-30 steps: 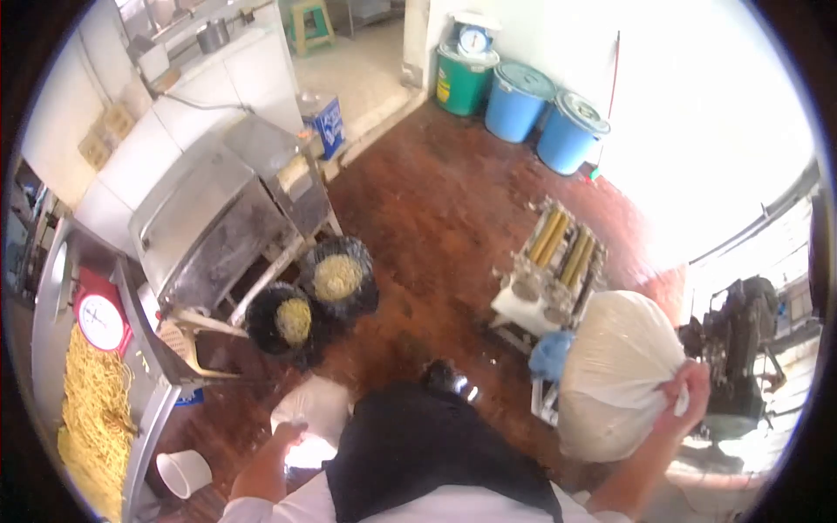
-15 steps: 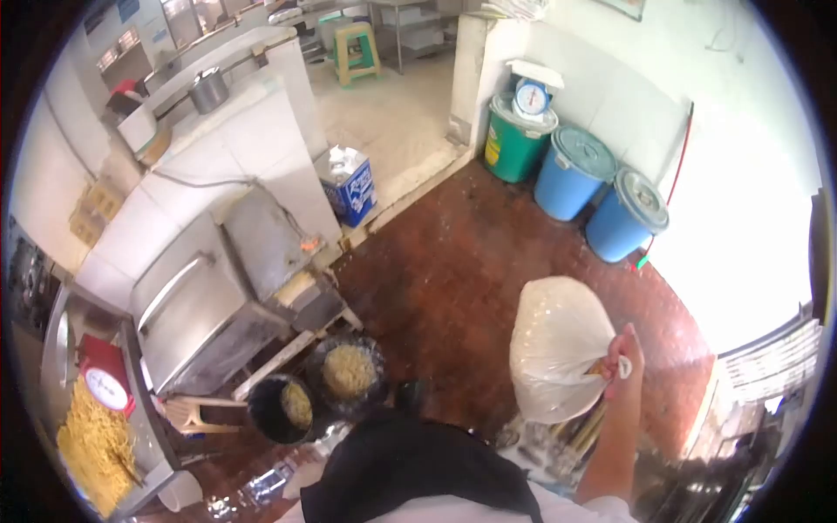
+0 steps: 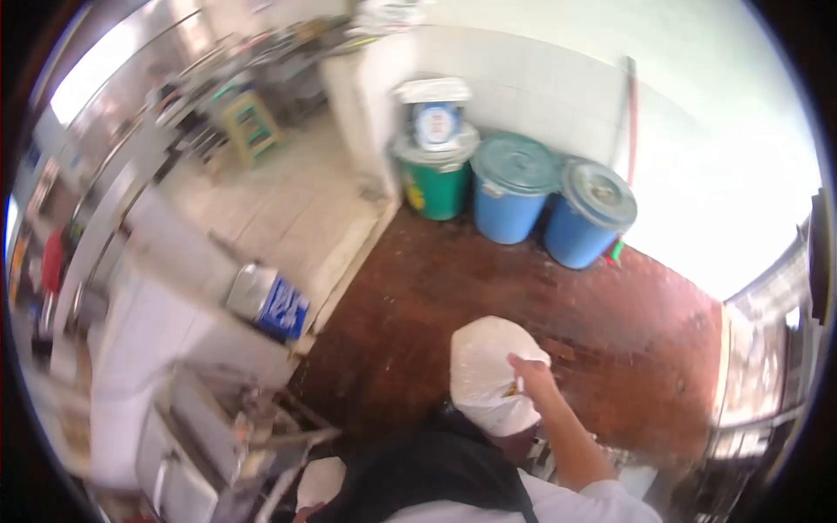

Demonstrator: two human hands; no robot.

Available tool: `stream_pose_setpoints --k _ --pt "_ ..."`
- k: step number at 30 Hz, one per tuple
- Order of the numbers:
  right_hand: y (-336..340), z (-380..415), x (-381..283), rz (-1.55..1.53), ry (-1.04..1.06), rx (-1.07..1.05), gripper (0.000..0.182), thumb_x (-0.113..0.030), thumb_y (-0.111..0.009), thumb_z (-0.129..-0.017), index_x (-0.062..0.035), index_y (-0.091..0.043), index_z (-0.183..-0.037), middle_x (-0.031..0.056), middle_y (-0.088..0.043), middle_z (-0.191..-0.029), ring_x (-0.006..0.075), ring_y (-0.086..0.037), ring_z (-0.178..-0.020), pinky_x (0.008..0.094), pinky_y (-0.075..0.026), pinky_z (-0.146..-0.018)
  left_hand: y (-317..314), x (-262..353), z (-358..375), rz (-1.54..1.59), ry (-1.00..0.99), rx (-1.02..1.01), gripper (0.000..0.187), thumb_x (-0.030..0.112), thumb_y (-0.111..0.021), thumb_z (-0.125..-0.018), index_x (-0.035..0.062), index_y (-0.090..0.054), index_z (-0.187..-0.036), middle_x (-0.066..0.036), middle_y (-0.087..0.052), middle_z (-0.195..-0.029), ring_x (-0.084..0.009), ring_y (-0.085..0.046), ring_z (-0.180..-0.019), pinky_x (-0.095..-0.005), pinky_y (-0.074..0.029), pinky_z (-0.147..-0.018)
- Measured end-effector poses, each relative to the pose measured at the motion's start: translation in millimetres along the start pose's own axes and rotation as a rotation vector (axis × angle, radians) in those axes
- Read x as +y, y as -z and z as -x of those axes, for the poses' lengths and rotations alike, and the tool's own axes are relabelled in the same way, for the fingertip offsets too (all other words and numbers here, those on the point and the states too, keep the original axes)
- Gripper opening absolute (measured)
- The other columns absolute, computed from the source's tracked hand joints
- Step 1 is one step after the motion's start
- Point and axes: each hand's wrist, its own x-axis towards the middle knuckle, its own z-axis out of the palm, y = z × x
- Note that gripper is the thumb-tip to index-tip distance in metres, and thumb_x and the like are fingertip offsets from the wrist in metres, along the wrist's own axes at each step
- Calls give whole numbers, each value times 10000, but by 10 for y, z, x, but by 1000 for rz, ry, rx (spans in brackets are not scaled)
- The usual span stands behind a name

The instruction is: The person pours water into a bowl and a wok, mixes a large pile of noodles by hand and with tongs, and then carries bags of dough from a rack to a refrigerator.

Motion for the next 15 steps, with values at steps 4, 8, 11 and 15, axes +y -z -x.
stream_pose_setpoints --k 4,8,11,15 --pt "231 -551 63 -18 -6 8 530 -513 -662 -788 6 -630 -684 47 -532 -612 141 -479 -604 293 -393 -561 -500 1116 -290 -61 -33 -288 425 293 -688 -773 -46 -558 -994 -148 -636 -712 -252 -610 -566 -370 -474 -488" --pt "745 -1045 74 -49 -63 88 554 -517 -647 -800 29 -653 -702 51 -553 -613 143 -503 -595 288 -413 -570 -996 2564 -534 -120 -64 -445 434 297 -692 -771 -54 -555 -986 -152 -633 -707 -254 -606 -559 -370 -470 -481" --pt "1190 -1179 202 -144 -75 243 585 -525 -631 -804 35 -632 -632 64 -558 -581 148 -516 -581 308 -426 -569 -1420 3724 -758 -518 -493 -636 487 350 -676 -781 -74 -544 -982 -160 -613 -709 -254 -584 -557 -385 -449 -469" --pt "1755 -1210 159 -12 -241 407 580 -527 -633 -790 35 -640 -646 70 -556 -571 154 -526 -580 318 -437 -583 -2407 5392 -627 -870 -914 -647 338 288 -550 -817 36 -562 -1043 -243 -607 -845 -397 -603 -820 -469 -462 -726"
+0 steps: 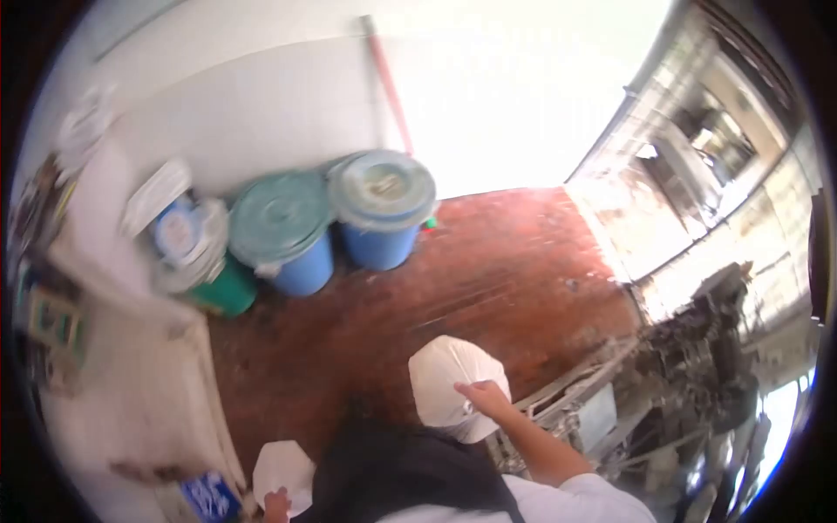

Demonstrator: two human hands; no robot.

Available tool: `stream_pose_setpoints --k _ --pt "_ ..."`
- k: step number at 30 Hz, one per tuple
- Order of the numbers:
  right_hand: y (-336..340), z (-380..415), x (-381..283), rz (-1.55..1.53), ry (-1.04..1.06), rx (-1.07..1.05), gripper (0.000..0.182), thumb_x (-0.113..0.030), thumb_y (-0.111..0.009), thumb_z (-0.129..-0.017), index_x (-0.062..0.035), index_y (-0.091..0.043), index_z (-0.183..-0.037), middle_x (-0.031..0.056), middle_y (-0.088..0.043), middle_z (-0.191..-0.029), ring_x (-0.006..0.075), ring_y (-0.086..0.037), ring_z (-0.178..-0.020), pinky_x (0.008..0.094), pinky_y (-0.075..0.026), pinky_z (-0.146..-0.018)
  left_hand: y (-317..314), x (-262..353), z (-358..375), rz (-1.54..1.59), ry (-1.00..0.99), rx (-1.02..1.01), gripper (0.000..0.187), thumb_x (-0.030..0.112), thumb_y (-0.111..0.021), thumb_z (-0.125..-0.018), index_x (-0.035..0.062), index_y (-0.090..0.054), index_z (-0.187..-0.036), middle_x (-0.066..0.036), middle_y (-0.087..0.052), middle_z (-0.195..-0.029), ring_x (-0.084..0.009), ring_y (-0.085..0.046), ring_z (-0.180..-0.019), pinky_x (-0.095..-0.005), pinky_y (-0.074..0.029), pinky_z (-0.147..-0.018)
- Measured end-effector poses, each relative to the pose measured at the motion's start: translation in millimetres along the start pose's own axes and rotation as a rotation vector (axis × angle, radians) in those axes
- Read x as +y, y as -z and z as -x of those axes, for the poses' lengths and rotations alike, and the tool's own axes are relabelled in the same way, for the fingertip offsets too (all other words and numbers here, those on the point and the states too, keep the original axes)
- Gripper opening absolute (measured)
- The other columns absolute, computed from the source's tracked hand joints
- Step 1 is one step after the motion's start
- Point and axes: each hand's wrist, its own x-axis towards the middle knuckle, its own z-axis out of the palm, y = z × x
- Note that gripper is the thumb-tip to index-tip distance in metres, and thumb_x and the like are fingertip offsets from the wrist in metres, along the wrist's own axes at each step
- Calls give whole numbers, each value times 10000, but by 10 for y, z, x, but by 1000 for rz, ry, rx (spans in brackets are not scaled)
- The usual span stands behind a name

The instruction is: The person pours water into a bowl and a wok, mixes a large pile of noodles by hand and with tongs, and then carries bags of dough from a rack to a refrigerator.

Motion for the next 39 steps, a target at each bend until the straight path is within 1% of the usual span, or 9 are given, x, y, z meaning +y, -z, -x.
stream_pose_setpoints --k 3,6,10,15,16,20,22,29,39 --pt "388 -267 215 -148 -125 146 491 -468 -650 -810 16 -695 -741 26 -569 -585 110 -511 -579 290 -413 -553 263 445 -995 -822 -630 166 261 186 -647 -769 -28 -589 -904 -110 -605 -692 -279 -611 -657 -396 -481 -518" --pt "858 -341 259 -388 -138 365 508 -448 -631 -830 -3 -614 -586 35 -519 -524 127 -475 -491 288 -379 -492 1132 1946 -1033 136 -12 -95 517 411 -587 -856 -101 -584 -785 -99 -529 -643 -209 -440 -546 -384 -375 -499" --pt "1536 -713 621 -538 -250 495 494 -443 -646 -816 -11 -603 -580 38 -504 -518 127 -460 -487 301 -361 -483 1496 3483 -1515 42 -127 -27 484 399 -576 -863 -64 -557 -723 -60 -442 -587 -197 -379 -527 -407 -343 -479" --pt "2152 -1345 1157 -862 -448 591 423 -417 -696 -786 -2 -639 -730 51 -551 -633 161 -506 -557 316 -400 -516 1547 5357 -2410 -339 -238 224 496 402 -583 -859 -83 -586 -964 -147 -566 -762 -244 -523 -635 -398 -442 -550" --pt "2241 -1486 1307 -930 -479 598 425 -416 -697 -784 2 -638 -729 57 -553 -636 164 -515 -568 318 -403 -517 1746 5595 -2876 -1021 -599 115 666 455 -673 -801 115 -451 -1330 -292 -598 -1062 -340 -627 -855 -464 -502 -734" --pt "2745 -1862 1528 -884 -609 627 421 -403 -693 -787 12 -635 -744 72 -555 -651 168 -526 -581 318 -409 -513 1310 8074 -1814 -122 -373 94 288 160 -546 -843 -20 -614 -1058 -181 -650 -919 -318 -632 -811 -404 -495 -731" --pt "2898 -2126 1803 -864 -606 636 426 -397 -694 -783 26 -643 -779 83 -563 -654 176 -524 -574 317 -406 -504 1056 8879 -1765 33 -694 66 309 131 -581 -823 -55 -600 -1068 -144 -653 -921 -234 -630 -773 -351 -502 -685" --pt "3565 -3093 2813 -756 -1009 705 573 -415 -661 -769 120 -625 -970 221 -653 -886 331 -639 -833 381 -486 -755 -331 11691 -2654 26 -972 -184 348 226 -603 -830 -82 -624 -991 -204 -672 -904 -310 -649 -830 -391 -493 -746" --pt "4615 -3759 3504 116 -695 366 424 -402 -669 -750 -72 -636 -1014 201 -659 -898 358 -645 -852 437 -501 -758 -2414 14792 -3393 -548 -603 -301 520 387 -597 -832 -98 -611 -1019 -277 -642 -973 -369 -645 -904 -414 -497 -782"
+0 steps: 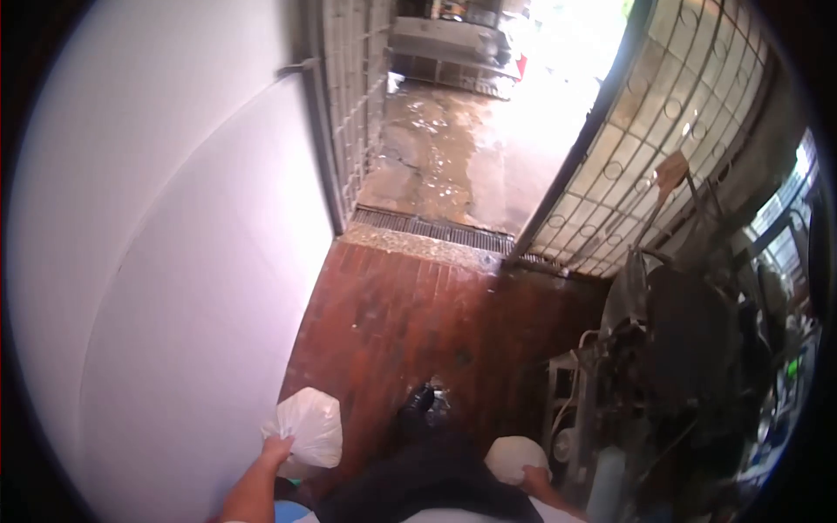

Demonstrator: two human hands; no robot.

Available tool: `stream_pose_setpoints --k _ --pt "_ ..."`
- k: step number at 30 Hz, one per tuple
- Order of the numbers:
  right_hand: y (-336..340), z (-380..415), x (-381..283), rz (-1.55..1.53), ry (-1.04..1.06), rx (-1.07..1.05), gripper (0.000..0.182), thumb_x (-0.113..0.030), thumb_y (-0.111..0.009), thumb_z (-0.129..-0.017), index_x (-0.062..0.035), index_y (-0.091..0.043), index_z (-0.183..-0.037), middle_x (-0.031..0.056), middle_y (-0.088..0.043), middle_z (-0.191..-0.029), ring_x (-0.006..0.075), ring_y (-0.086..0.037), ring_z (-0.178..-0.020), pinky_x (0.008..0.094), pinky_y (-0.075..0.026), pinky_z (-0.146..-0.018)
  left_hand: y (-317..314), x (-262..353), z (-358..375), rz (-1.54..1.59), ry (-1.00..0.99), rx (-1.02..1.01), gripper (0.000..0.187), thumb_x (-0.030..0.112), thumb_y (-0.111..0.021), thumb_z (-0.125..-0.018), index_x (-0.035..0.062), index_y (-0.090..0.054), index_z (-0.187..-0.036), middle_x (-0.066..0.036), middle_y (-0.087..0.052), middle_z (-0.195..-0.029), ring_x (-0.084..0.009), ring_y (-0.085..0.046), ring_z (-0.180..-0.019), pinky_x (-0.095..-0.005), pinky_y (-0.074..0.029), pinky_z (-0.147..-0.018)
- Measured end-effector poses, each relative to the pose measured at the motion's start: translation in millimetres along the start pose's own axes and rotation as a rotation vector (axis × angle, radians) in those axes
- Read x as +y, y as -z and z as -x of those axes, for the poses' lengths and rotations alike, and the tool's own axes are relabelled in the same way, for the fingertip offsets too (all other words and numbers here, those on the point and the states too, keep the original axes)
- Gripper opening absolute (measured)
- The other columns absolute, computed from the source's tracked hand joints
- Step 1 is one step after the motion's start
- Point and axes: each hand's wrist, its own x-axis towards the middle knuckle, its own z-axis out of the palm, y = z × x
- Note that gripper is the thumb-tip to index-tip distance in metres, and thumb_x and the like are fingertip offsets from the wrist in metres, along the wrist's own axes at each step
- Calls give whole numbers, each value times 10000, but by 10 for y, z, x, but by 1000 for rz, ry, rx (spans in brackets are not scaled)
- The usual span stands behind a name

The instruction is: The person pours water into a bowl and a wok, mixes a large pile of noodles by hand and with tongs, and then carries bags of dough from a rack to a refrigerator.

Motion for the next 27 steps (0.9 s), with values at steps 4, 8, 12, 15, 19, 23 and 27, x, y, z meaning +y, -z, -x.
stream_pose_setpoints --k 4,8,12,15,19,23,27 --pt "544 -723 -151 -117 -27 -62 484 -461 -758 -642 -81 -613 -905 156 -665 -844 363 -652 -773 459 -513 -704 -104 555 -924 -260 -13 -38 536 389 -592 -835 -111 -606 -1029 -266 -648 -926 -338 -663 -821 -413 -517 -706" --pt "1262 -1306 -218 -315 -94 -7 526 -405 -767 -654 -86 -626 -1047 183 -662 -936 372 -638 -883 420 -512 -776 -64 1453 -1259 -257 133 -123 543 381 -604 -823 -124 -602 -1023 -252 -650 -896 -318 -666 -773 -430 -520 -652" --pt "1374 -2409 35 -1451 -1088 -69 530 -353 -746 -703 -55 -613 -1121 199 -658 -1006 345 -641 -919 384 -502 -813 -42 2539 -1798 -466 208 -212 552 357 -635 -808 -167 -588 -976 -242 -655 -877 -294 -667 -728 -417 -517 -596" --pt "2597 -2797 -497 -519 -382 -38 563 -343 -732 -719 55 -604 -1096 209 -654 -1018 293 -648 -911 377 -498 -794 -194 3054 -2635 -308 131 -228 555 376 -622 -811 -158 -597 -959 -234 -659 -839 -281 -672 -719 -412 -512 -580" --pt "3380 -3933 -536 -1267 -1092 41 613 -346 -729 -716 111 -590 -1099 217 -645 -1029 289 -642 -890 388 -497 -765 -351 4276 -3431 -329 125 -281 552 390 -577 -835 -140 -600 -990 -262 -652 -910 -310 -674 -769 -414 -525 -656" --pt "4380 -4710 -712 -1389 -1195 87 606 -345 -728 -716 113 -595 -1089 220 -638 -1047 308 -638 -890 409 -496 -764 -357 5534 -4196 -455 -77 -78 543 386 -576 -842 -125 -598 -1024 -289 -637 -958 -376 -656 -843 -425 -518 -740" --pt "5025 -5679 -680 -1214 -975 155 532 -344 -703 -744 102 -621 -1022 197 -646 -943 279 -634 -779 410 -499 -677 -314 7466 -4318 -400 -102 -75 561 400 -580 -843 -110 -583 -1076 -307 -621 -992 -395 -643 -873 -422 -512 -778"
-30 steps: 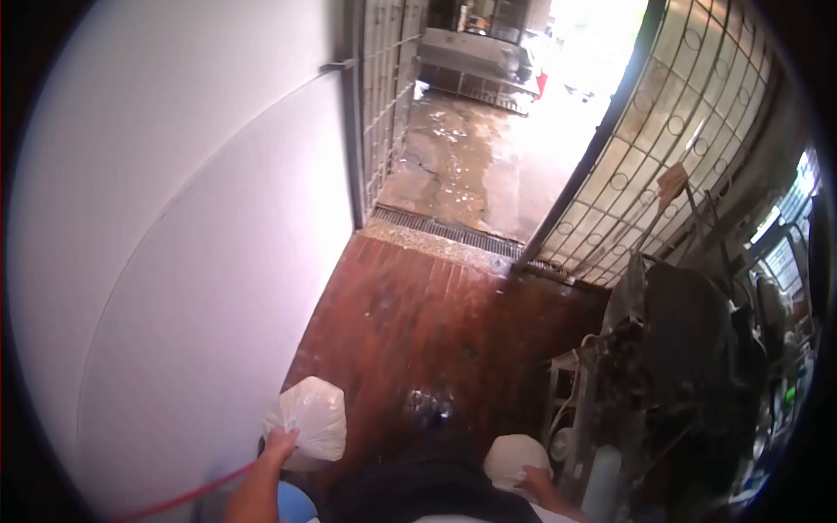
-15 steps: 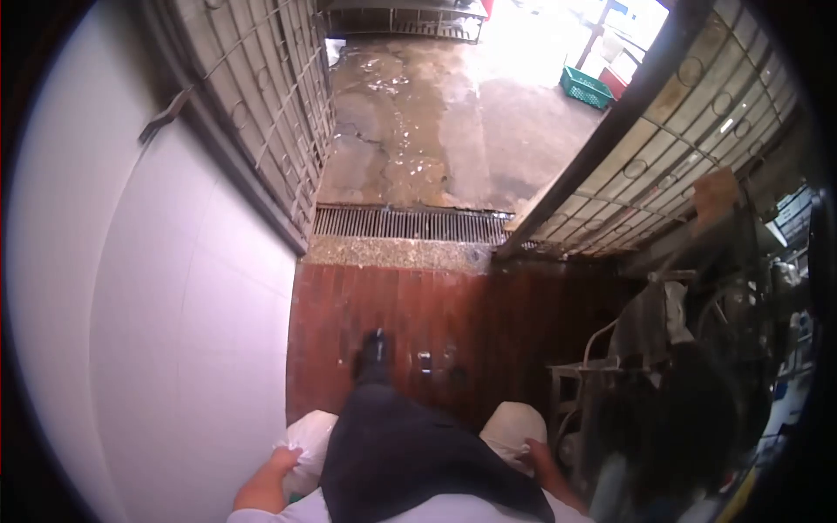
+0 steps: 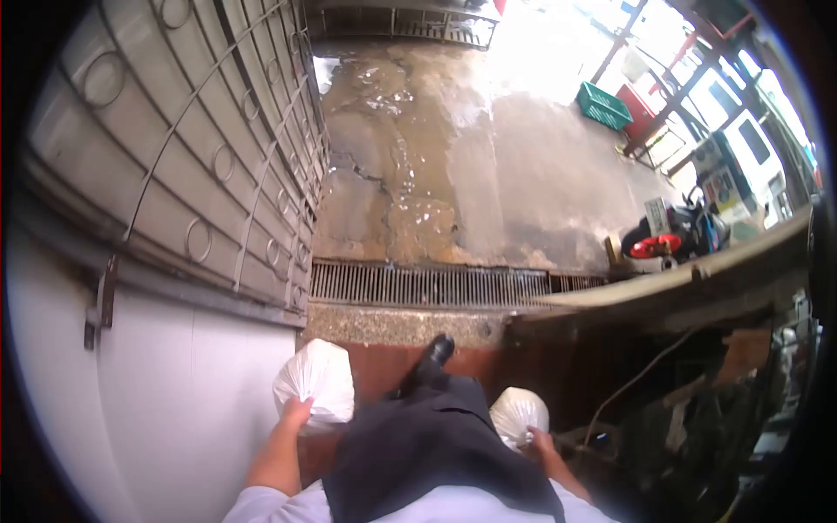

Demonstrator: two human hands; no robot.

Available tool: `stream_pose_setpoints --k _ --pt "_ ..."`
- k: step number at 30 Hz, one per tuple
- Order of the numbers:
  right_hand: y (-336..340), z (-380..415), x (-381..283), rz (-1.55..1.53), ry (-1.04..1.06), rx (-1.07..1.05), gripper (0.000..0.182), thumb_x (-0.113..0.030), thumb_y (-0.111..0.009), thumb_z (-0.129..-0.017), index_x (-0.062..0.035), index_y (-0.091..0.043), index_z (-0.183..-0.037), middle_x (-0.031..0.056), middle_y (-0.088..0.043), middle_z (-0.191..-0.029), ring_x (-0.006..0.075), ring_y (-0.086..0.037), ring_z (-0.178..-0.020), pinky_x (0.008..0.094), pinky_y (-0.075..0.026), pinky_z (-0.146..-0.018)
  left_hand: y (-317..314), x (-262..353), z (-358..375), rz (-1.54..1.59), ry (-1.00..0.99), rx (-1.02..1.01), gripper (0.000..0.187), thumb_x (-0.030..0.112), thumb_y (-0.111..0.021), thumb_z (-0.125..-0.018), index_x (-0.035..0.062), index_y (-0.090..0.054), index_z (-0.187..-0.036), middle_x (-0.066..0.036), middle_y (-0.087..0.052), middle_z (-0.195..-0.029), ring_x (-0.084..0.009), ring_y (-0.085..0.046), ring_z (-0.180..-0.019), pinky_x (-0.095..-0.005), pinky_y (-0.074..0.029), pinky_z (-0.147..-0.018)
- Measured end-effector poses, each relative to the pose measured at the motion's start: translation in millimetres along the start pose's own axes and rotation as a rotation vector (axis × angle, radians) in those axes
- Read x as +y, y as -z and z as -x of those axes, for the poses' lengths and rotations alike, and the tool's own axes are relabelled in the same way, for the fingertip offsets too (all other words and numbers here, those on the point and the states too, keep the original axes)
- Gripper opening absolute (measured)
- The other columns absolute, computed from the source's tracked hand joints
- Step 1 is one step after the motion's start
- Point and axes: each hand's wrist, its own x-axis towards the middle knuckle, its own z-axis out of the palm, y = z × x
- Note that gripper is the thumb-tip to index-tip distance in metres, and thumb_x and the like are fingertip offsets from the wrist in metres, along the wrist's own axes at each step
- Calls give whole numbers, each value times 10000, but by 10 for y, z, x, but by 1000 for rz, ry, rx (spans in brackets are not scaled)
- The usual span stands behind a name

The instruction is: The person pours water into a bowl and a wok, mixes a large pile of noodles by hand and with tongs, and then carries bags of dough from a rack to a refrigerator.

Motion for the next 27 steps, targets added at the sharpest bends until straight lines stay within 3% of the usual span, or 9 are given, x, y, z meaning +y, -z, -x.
stream_pose_setpoints --k 1,3,10,13,16,18,19,21,27 --pt "-9 -32 -357 55 12 -92 456 -347 -703 -748 77 -640 -904 147 -623 -768 230 -581 -618 385 -461 -572 9 152 -255 6 1 9 561 400 -580 -843 -110 -583 -1076 -307 -621 -992 -395 -643 -873 -422 -512 -778" --pt "-206 -66 -1256 51 -326 -108 379 -325 -538 -863 -153 -623 -1190 173 -638 -1113 271 -608 -999 356 -450 -869 184 419 -830 -29 -38 52 548 382 -590 -841 -112 -579 -1079 -294 -628 -992 -373 -653 -856 -420 -511 -775" --pt "-655 -1059 -2845 -8 -107 -179 539 -379 -614 -817 118 -616 -1026 189 -651 -860 276 -612 -770 370 -483 -677 868 2046 -2011 -3 60 -24 515 375 -618 -819 -85 -604 -1051 -210 -667 -934 -293 -671 -809 -441 -521 -673" --pt "-694 -1748 -3383 -61 -138 -136 490 -390 -624 -810 86 -637 -921 153 -612 -700 245 -558 -524 401 -434 -512 694 2543 -2308 41 180 -121 519 390 -623 -812 -76 -610 -1041 -192 -676 -913 -286 -671 -777 -443 -519 -658" --pt "-694 -1871 -4398 -115 -155 -74 482 -360 -608 -828 92 -630 -993 187 -643 -827 243 -609 -686 359 -464 -607 601 2932 -3088 -229 135 -204 554 461 -592 -815 -68 -639 -971 -193 -679 -890 -282 -669 -734 -400 -517 -701" --pt "-866 -2480 -4647 35 201 -166 451 -391 -673 -769 52 -610 -706 118 -539 -537 225 -519 -474 406 -400 -470 408 3310 -3673 -240 138 -158 487 457 -577 -807 -10 -683 -895 -169 -685 -835 -273 -669 -712 -385 -519 -720" --pt "-1110 -2882 -4710 -86 -167 -86 428 -368 -614 -818 58 -627 -776 119 -562 -590 216 -545 -517 378 -439 -514 233 3472 -4064 -210 162 -206 461 446 -575 -800 8 -692 -884 -157 -687 -821 -271 -669 -708 -388 -521 -717" --pt "-1427 -5027 -3873 842 883 -70 346 -333 -489 -900 -98 -656 -1093 93 -681 -1029 244 -666 -855 318 -509 -800 247 4215 -4501 -247 192 -256 416 402 -572 -792 23 -694 -911 -149 -688 -826 -268 -671 -698 -387 -523 -708" --pt "-1971 -5372 -7295 620 519 -238 312 -322 -517 -893 -89 -662 -1039 87 -675 -962 223 -624 -773 312 -479 -723 177 5597 -5819 -207 156 -363 482 472 -518 -842 33 -689 -941 -154 -683 -902 -264 -664 -813 -400 -507 -751"
